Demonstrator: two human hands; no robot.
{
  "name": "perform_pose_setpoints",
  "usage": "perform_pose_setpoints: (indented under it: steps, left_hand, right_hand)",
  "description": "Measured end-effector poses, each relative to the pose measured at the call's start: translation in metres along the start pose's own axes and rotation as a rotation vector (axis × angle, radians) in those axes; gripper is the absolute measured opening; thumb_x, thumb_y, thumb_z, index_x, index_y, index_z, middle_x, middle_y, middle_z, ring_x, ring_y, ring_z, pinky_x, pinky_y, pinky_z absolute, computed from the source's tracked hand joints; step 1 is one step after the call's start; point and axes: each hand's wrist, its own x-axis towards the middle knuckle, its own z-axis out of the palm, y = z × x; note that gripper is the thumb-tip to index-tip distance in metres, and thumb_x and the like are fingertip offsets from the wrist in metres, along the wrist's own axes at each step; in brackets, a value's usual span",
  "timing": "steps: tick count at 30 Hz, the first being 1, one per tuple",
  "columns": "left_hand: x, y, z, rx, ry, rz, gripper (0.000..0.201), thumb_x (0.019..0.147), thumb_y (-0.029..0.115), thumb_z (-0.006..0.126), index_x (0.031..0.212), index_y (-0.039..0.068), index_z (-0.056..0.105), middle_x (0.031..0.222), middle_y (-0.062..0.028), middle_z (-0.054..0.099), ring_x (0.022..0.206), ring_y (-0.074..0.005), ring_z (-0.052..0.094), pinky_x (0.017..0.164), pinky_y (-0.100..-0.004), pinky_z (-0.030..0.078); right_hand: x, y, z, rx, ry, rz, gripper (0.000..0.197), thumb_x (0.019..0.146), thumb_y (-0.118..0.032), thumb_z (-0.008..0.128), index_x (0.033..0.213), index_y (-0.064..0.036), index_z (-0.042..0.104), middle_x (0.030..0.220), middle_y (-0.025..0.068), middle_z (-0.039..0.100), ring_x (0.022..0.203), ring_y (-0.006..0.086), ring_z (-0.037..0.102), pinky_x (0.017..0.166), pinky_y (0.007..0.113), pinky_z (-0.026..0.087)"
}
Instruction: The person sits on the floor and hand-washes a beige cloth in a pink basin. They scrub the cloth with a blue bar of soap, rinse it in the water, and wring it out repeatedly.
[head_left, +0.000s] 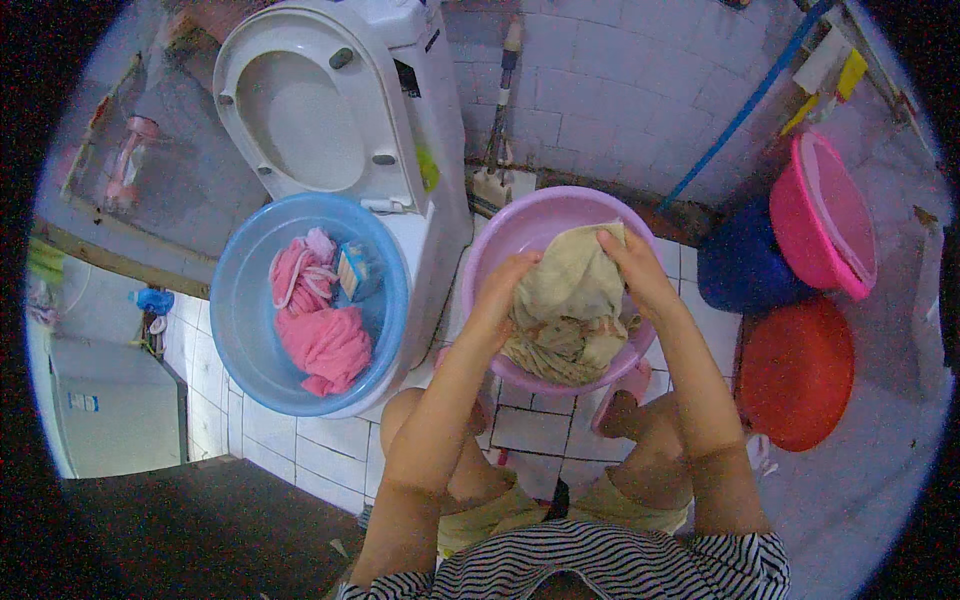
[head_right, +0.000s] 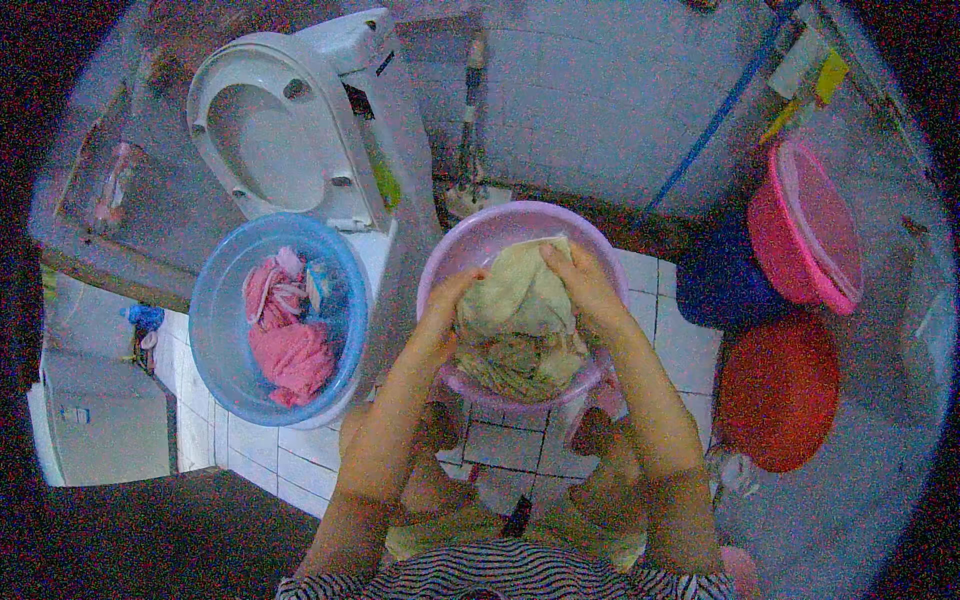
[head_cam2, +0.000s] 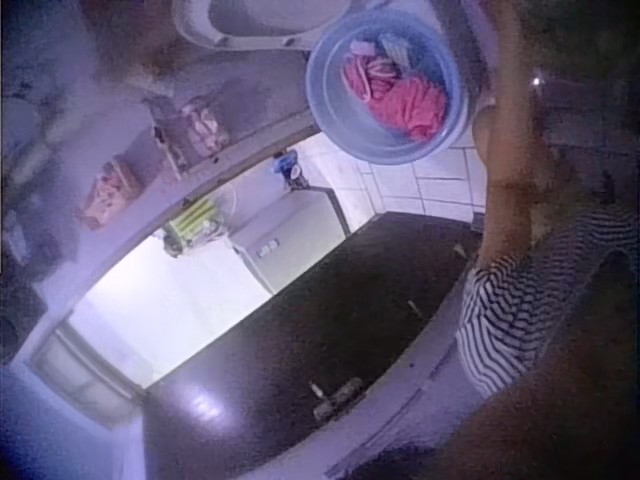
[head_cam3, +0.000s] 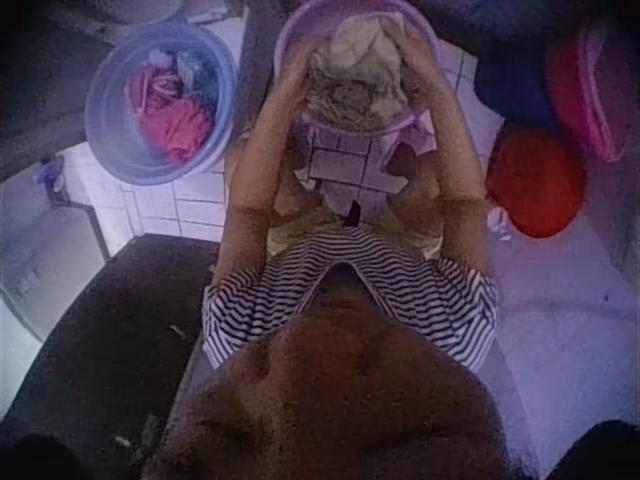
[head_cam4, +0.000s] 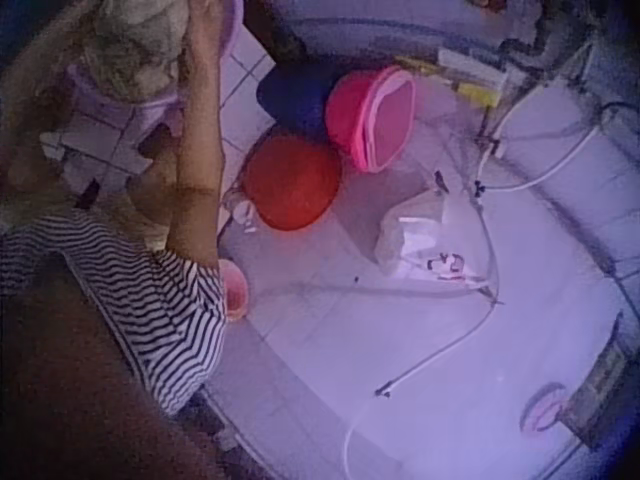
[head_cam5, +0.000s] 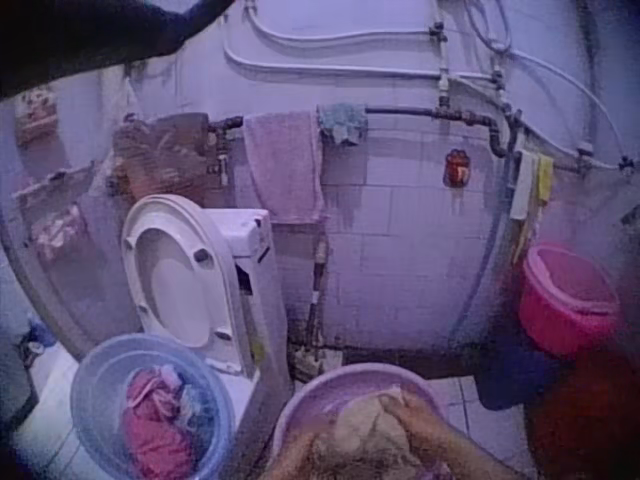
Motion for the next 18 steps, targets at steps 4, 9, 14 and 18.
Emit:
perform_pose_setpoints:
  steps: [4, 9, 14, 18]
  left_hand:
    - [-0.007, 0.005, 0.013, 0.335, 0.000, -0.048, 0.031, 0.083, 0.030, 0.062, 0.102, 0.006, 0.057, 0.094, -0.0018, 0.058, 0.086, -0.0123, 0.056, 0.074, -0.0281, 0.045]
    - [-0.004, 0.000, 0.006, 0.132, -0.058, -0.132, 0.029, 0.081, 0.031, 0.064, 0.098, 0.008, 0.058, 0.088, 0.0003, 0.057, 0.082, -0.0114, 0.055, 0.073, -0.0273, 0.044]
    - [0.002, -0.004, -0.004, 0.076, -0.053, -0.072, 0.027, 0.079, 0.023, 0.061, 0.100, 0.007, 0.056, 0.090, -0.0026, 0.058, 0.084, -0.0165, 0.056, 0.077, -0.0295, 0.045]
    - [0.006, -0.011, -0.006, 0.157, -0.039, -0.013, 0.026, 0.076, 0.016, 0.057, 0.099, 0.006, 0.056, 0.092, -0.0021, 0.056, 0.090, -0.0133, 0.053, 0.080, -0.0264, 0.041]
  right_hand:
    - [-0.001, 0.001, -0.001, 0.074, -0.006, 0.032, 0.038, 0.089, -0.035, 0.052, 0.112, -0.0044, 0.053, 0.104, 0.0063, 0.058, 0.094, 0.0156, 0.055, 0.080, 0.030, 0.046]
    - [-0.003, 0.001, 0.008, 0.129, -0.048, -0.004, 0.039, 0.090, -0.035, 0.051, 0.113, -0.0034, 0.052, 0.104, 0.0074, 0.058, 0.094, 0.0163, 0.055, 0.081, 0.029, 0.045]
    - [-0.002, -0.002, 0.011, 0.127, -0.063, 0.034, 0.040, 0.092, -0.036, 0.048, 0.113, -0.0025, 0.052, 0.103, 0.0076, 0.059, 0.097, 0.0158, 0.054, 0.085, 0.029, 0.043]
    - [0.000, 0.003, 0.015, 0.001, 0.016, 0.030, 0.045, 0.093, -0.041, 0.042, 0.110, -0.0005, 0.054, 0.106, 0.0089, 0.059, 0.097, 0.0176, 0.054, 0.088, 0.030, 0.041]
